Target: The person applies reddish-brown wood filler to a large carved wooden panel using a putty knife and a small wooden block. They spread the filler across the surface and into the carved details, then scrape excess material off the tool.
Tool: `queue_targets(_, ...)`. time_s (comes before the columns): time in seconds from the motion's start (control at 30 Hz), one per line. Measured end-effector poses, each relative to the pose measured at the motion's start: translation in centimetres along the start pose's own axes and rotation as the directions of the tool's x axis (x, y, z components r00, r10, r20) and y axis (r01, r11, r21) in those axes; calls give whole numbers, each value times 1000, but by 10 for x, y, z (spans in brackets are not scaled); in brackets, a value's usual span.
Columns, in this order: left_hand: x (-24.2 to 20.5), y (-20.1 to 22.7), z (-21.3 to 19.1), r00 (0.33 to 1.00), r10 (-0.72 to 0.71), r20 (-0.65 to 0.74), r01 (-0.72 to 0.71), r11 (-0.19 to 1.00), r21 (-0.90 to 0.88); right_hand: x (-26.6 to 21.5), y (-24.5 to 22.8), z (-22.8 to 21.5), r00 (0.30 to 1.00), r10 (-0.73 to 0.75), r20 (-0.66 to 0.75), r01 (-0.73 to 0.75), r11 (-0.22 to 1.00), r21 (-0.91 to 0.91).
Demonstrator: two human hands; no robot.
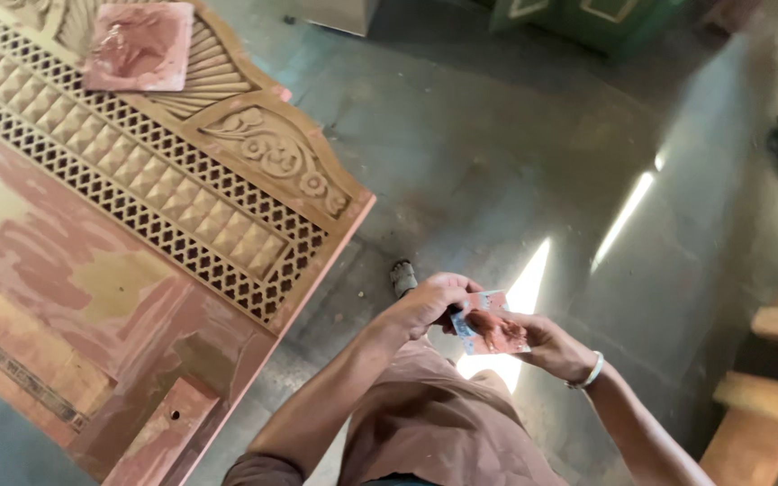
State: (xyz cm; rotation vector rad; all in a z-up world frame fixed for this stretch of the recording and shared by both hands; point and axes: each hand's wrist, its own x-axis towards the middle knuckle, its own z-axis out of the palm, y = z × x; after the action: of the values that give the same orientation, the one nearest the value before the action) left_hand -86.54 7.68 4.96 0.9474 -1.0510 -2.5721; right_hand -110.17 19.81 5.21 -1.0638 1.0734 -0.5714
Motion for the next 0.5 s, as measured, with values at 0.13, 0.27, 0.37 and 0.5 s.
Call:
queue_targets(0.13,41,33,-37,993,91,-74,-96,993,-63,50,-32,-53,989,18,146,-28,998,62)
queue_targets(0.27,83,75,-80,972,155,-175,-176,977,-117,103,-80,-93,963,-8,268,-35,987,156)
queue_targets(0.37,104,113,-119,946,247,-208,-246,969,32,162,-127,-116,929,-38,369,57,997,-42)
queue_targets(0.5,105,167,-171,880,343,-328,-370,929,-23,210,-192,-124,828,91,553,-20,991,-134)
